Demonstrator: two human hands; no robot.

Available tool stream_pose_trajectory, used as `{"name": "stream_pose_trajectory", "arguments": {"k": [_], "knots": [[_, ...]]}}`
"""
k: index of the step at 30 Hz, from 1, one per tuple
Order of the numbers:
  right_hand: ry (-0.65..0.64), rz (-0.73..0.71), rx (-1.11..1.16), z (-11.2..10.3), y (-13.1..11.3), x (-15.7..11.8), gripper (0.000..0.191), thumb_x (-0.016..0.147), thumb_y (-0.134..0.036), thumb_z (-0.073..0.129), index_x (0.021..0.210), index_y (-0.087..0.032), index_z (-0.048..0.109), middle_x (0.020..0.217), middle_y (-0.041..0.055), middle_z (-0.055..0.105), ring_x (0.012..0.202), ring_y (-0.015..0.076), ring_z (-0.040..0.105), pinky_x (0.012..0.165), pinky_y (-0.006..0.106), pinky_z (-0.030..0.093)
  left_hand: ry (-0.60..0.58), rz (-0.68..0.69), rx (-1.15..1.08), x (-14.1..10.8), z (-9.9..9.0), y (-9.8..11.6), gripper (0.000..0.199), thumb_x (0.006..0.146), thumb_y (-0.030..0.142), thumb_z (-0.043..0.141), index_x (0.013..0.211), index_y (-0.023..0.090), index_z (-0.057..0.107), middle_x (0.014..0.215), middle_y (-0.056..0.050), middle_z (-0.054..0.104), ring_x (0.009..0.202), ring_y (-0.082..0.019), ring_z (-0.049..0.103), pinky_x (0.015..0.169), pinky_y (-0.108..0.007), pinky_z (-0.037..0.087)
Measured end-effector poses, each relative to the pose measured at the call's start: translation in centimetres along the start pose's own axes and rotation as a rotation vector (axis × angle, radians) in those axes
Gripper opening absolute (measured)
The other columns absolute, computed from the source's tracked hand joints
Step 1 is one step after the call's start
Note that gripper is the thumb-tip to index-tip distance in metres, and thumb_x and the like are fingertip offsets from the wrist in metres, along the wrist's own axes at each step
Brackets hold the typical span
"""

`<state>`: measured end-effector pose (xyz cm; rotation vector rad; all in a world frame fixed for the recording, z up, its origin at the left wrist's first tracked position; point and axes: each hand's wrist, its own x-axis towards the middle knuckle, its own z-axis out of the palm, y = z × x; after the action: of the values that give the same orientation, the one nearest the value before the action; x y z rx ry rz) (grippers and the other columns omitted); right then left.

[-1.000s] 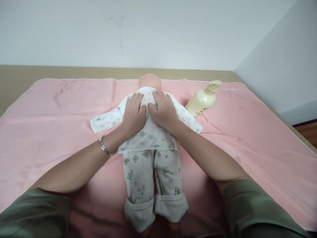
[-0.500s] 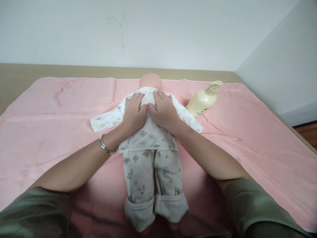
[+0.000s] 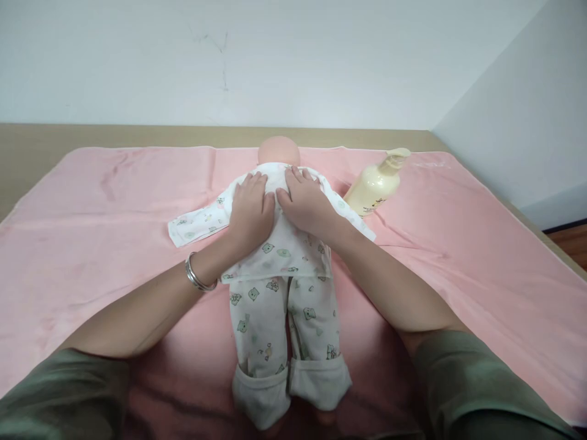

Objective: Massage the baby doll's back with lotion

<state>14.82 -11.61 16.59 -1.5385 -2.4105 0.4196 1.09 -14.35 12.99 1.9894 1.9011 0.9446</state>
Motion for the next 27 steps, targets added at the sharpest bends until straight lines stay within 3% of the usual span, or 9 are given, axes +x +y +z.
{"name": "stream_pose_trajectory", "arguments": {"k": [5,12,16,21,23,27], "knots": [[0.023,0.040,0.002,0.4,-0.1,0.1,0.063,0.102,-0.030,0.031,0.159,-0.002,0.029,0.168,0.0172,0.029,0.156,0.0403,0.024,0.127,0.065,0.021,-0.026,0.045,-0.039,-1.1,0.1,0.8,0.059,0.096,0.025,0.031,0.149,0.005,0.046,0.164,-0.017,0.039,0.158,-0.029,0.029,0.132,-0.051,0.022],[-0.023,-0.086,-0.207,-0.5,-2.7,-3.2,0.059,0.101,-0.020,0.032,0.155,0.004,0.035,0.164,0.0268,0.032,0.153,0.0428,0.031,0.121,0.061,0.036,-0.108,-0.100,-0.132,1.6,-0.9,-0.6,0.062,0.092,0.027,0.037,0.150,0.006,0.047,0.163,-0.015,0.040,0.157,-0.028,0.031,0.133,-0.049,0.018],[-0.044,-0.122,-0.205,-0.7,-2.2,-3.1,0.055,0.102,-0.020,0.029,0.152,0.002,0.042,0.160,0.0268,0.039,0.151,0.0410,0.035,0.121,0.057,0.038,-0.059,-0.073,-0.132,1.5,-0.7,-0.8,0.059,0.093,0.027,0.036,0.148,0.010,0.050,0.161,-0.014,0.044,0.156,-0.028,0.033,0.133,-0.051,0.019],[0.021,-0.081,-0.094,0.0,-0.1,-0.1,0.058,0.104,-0.027,0.029,0.156,0.000,0.036,0.163,0.0215,0.037,0.153,0.0404,0.032,0.124,0.057,0.032,0.121,-0.022,0.044,-1.3,-0.2,1.2,0.054,0.098,0.031,0.040,0.150,0.016,0.045,0.169,-0.016,0.027,0.162,-0.038,0.008,0.129,-0.068,-0.003],[0.053,-0.046,-0.080,0.4,0.2,0.5,0.058,0.103,-0.026,0.032,0.156,-0.002,0.035,0.165,0.0193,0.035,0.153,0.0408,0.031,0.125,0.057,0.029,0.139,0.028,0.050,-2.1,-0.1,1.6,0.054,0.100,0.030,0.037,0.151,0.015,0.044,0.169,-0.018,0.026,0.161,-0.037,0.013,0.130,-0.065,0.002],[0.102,-0.034,-0.155,0.7,-0.8,-0.9,0.057,0.105,-0.026,0.030,0.156,-0.003,0.037,0.164,0.0211,0.037,0.152,0.0410,0.034,0.124,0.061,0.030,0.015,0.064,0.013,-1.6,0.1,0.7,0.056,0.100,0.027,0.027,0.149,0.007,0.044,0.161,-0.022,0.040,0.154,-0.035,0.033,0.128,-0.059,0.023]]}}
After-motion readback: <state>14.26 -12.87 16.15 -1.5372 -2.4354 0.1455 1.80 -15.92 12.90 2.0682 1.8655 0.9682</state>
